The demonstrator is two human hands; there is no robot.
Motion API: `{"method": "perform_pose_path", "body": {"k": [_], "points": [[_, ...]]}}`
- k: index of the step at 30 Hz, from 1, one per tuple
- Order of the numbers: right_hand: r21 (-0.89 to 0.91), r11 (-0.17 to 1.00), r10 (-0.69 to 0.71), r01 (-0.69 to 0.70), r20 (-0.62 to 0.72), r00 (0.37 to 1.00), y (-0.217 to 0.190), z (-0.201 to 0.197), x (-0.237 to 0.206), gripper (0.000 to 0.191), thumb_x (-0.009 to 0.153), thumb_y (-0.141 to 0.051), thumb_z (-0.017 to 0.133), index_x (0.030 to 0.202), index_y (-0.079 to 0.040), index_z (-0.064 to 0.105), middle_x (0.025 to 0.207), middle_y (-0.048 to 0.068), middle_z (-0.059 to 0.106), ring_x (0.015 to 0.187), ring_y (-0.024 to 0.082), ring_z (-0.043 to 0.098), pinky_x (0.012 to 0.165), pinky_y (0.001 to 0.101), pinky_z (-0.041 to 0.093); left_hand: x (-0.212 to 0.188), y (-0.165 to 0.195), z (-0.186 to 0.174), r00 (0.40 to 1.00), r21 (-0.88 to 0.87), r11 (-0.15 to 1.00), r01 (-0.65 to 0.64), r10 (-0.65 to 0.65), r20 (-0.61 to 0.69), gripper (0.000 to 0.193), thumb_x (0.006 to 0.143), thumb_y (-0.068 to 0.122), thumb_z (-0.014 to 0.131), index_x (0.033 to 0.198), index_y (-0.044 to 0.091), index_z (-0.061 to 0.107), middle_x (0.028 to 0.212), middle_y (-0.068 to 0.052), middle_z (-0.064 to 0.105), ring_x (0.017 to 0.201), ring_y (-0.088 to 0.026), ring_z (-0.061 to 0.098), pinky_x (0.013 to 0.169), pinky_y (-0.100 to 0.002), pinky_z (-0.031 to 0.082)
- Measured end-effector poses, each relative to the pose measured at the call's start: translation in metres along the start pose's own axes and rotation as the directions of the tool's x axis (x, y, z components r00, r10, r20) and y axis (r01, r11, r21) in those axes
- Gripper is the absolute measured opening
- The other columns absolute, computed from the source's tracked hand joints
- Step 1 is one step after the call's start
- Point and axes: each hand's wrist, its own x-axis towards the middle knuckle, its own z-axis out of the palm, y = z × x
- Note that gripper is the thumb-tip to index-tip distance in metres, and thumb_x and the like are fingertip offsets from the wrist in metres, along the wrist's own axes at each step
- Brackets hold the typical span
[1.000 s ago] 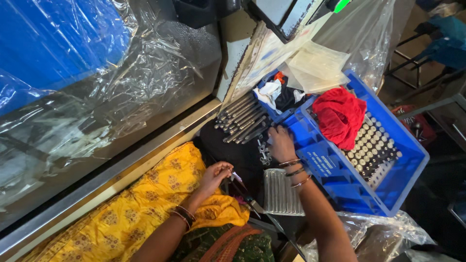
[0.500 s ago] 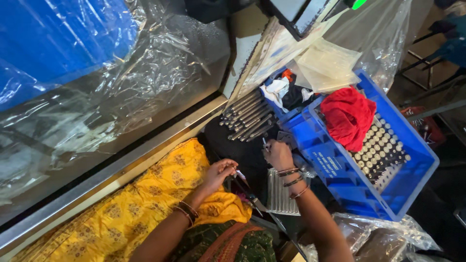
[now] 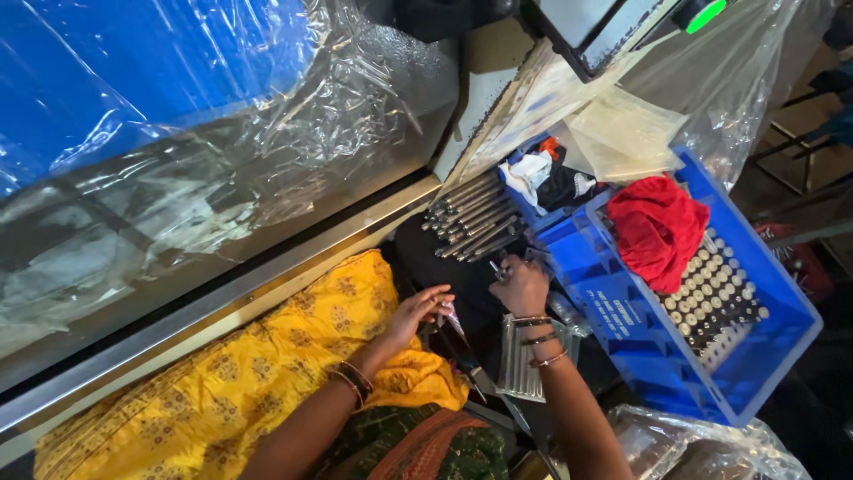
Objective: The person removes a metal rod from a machine, assembles small metal components by hand, and places them into a blue crate. They also smooth a blue plastic sheet on a surface and repeat the removal and assembly steps.
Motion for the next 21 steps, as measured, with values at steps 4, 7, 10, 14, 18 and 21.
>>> {"method": "perform_pose_path", "body": {"k": [4,7,10,14,18,21], "points": [[-0.01,1.0,-0.025,0.025,0.044,0.999,0.008,-0.002,0.0,0.035,0.055,-0.021,0.085,0.088,-0.014,0.076,0.082,0.008,0.072,0.09,0.031,0.068,0.082,0.0467,0.052,0.0,0.0,0.001,1.0,0.012,1.0,0.0,0.0,-0.004,0.054,0.106,0.04,0.041,0.151,0.011,0.049,0.141,-0.004,0.065,0.115,-0.012,0.066,0.089,-0.027,0.049],[-0.063,0.995,-0.071,0.074,0.04,0.997,0.009,0.001,-0.003,0.041,0.05,-0.021,0.087,0.088,-0.011,0.076,0.091,0.013,0.07,0.093,0.035,0.067,0.083,0.05,0.049,0.0,0.001,0.001,1.0,0.023,1.0,0.01,-0.01,-0.012,0.054,0.106,0.039,0.041,0.151,0.01,0.049,0.142,-0.004,0.065,0.114,-0.012,0.066,0.088,-0.027,0.048],[-0.014,0.999,-0.033,0.035,0.112,0.993,0.008,0.004,-0.006,0.041,0.055,-0.019,0.084,0.095,-0.011,0.075,0.097,0.012,0.069,0.097,0.034,0.067,0.086,0.0507,0.048,-0.001,0.002,0.001,0.999,0.05,0.998,0.028,-0.027,-0.031,0.053,0.106,0.038,0.041,0.15,0.01,0.049,0.141,-0.004,0.065,0.114,-0.012,0.067,0.088,-0.027,0.049],[0.032,0.993,-0.115,0.113,0.067,0.991,0.006,0.0,-0.009,0.04,0.057,-0.014,0.08,0.096,-0.01,0.075,0.095,0.011,0.069,0.091,0.035,0.068,0.079,0.0488,0.051,-0.002,0.001,0.001,0.999,0.077,0.997,0.023,-0.02,-0.036,0.052,0.106,0.037,0.04,0.15,0.01,0.049,0.14,-0.005,0.066,0.114,-0.013,0.067,0.088,-0.028,0.05],[0.331,0.926,-0.232,0.182,0.116,0.966,-0.003,-0.004,-0.01,0.039,0.064,-0.015,0.077,0.102,-0.009,0.074,0.099,0.01,0.07,0.085,0.032,0.072,0.075,0.0405,0.058,0.0,-0.001,0.0,0.999,0.095,0.995,0.02,-0.015,-0.044,0.052,0.106,0.037,0.039,0.149,0.01,0.05,0.139,-0.006,0.067,0.113,-0.014,0.068,0.088,-0.029,0.05],[0.336,0.925,-0.234,0.177,0.136,0.963,-0.009,-0.003,-0.001,0.031,0.071,-0.021,0.08,0.1,-0.011,0.076,0.098,0.009,0.073,0.085,0.031,0.073,0.074,0.0401,0.059,0.001,-0.003,0.0,0.998,0.096,0.995,0.028,-0.023,-0.053,0.052,0.106,0.037,0.039,0.148,0.01,0.051,0.138,-0.006,0.067,0.112,-0.014,0.068,0.088,-0.029,0.051]]}}
